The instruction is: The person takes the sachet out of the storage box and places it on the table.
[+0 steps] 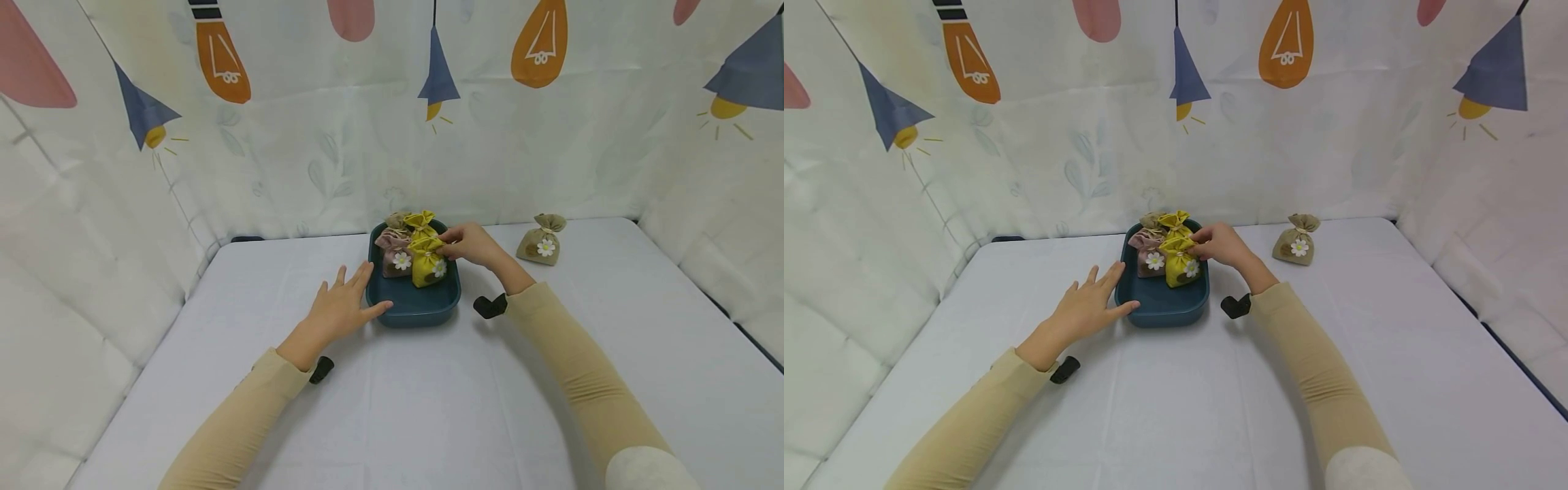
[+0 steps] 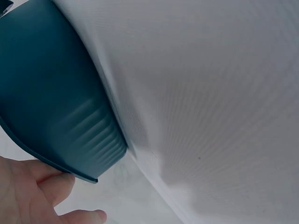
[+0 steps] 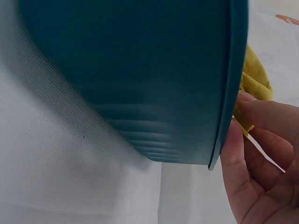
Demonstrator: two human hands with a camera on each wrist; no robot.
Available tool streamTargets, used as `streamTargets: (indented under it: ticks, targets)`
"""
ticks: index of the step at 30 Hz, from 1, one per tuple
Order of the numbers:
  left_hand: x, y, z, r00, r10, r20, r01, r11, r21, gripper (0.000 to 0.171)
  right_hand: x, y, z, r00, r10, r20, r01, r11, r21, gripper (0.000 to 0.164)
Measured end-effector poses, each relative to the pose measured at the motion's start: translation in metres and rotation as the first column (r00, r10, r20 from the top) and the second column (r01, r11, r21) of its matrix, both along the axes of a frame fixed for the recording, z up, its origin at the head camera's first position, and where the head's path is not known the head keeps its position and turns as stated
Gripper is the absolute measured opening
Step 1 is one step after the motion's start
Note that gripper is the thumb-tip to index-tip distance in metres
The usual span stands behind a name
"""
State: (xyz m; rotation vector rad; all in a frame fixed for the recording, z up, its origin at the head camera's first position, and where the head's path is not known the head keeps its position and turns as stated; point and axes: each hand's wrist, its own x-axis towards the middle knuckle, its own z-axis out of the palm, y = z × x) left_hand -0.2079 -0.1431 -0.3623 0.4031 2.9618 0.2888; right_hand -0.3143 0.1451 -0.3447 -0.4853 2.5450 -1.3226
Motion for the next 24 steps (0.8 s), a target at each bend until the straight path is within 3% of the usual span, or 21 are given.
streamTargets:
  ticks: [6, 16, 24]
  targets:
    - [0.000, 0.000, 0.000, 1.000, 0.005, 0.007, -0.005, 1.000, 0.004, 0.099, 0.002, -0.001, 0.001, 1.000, 0.003, -0.030, -0.003, 1.000, 0.011, 0.042]
    - [0.000, 0.000, 0.000, 1.000, 0.001, 0.007, -0.001, 1.000, 0.001, 0.099, 0.007, -0.008, -0.003, 0.980, 0.039, -0.197, -0.024, 0.997, 0.078, 0.029]
    - [0.000, 0.000, 0.001, 1.000, -0.002, 0.006, 0.002, 1.000, -0.011, 0.099, 0.007, -0.010, -0.005, 0.970, 0.058, -0.235, -0.043, 0.997, 0.070, 0.024]
